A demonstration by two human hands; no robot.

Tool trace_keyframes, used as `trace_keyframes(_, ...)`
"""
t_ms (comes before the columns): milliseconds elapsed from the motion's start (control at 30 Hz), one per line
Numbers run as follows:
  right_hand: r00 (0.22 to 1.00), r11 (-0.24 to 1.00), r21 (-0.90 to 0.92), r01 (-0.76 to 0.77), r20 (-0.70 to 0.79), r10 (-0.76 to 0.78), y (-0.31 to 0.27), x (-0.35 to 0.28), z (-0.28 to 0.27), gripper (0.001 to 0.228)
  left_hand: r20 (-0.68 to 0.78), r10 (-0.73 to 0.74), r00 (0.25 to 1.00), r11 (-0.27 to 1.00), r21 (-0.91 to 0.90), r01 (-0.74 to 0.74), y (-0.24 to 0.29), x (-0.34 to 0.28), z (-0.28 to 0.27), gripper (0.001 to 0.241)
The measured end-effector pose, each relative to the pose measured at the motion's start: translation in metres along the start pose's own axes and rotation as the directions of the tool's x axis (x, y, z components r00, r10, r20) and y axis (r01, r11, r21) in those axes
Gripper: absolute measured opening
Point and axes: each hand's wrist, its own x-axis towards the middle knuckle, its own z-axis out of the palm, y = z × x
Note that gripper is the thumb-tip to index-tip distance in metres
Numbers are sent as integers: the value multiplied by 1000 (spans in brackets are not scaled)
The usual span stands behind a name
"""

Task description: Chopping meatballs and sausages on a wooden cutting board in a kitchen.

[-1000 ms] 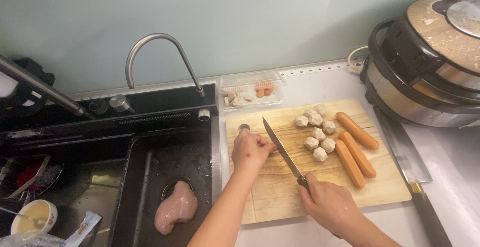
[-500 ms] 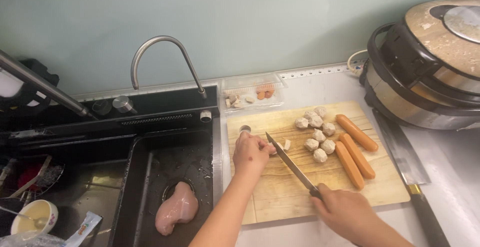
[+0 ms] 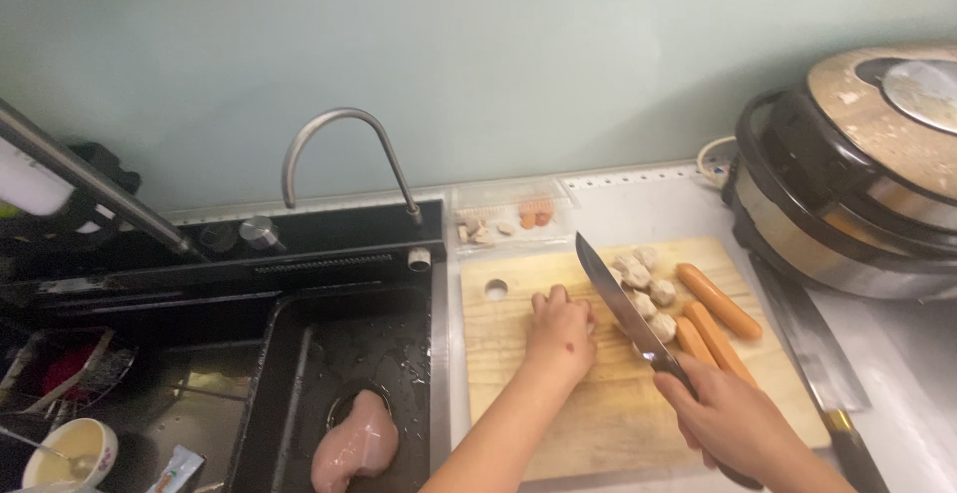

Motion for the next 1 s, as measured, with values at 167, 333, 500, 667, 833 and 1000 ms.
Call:
trace_keyframes(167, 998, 999, 31, -14, 57, 12, 14, 23, 12, 34, -43, -61, 997, 987, -153, 54, -32, 19, -22, 13)
trace_keyframes(333, 998, 998, 9, 59, 32, -60, 37, 56, 29, 40, -243, -131, 961, 983, -158, 94, -110, 89, -33, 32)
trace_keyframes(500, 995, 993, -67, 98, -11, -99, 76, 105, 46, 34, -330, 12, 944, 998, 56, 6, -136, 143, -58, 30)
trace_keyframes(667, 996, 996, 11, 93, -9, -93, 76, 95, 31, 31, -167, 77, 983, 983, 178, -47, -124, 148, -65, 28)
trace_keyframes(833, 999, 947, 322, -10, -35, 22, 37, 55, -2, 26, -135, 242, 961, 961, 169, -218, -43, 106, -44, 34)
trace_keyframes(1000, 993, 829, 547, 115, -80, -86, 31, 48, -12, 31, 325, 86, 942, 995, -75, -65, 27, 83, -23, 41)
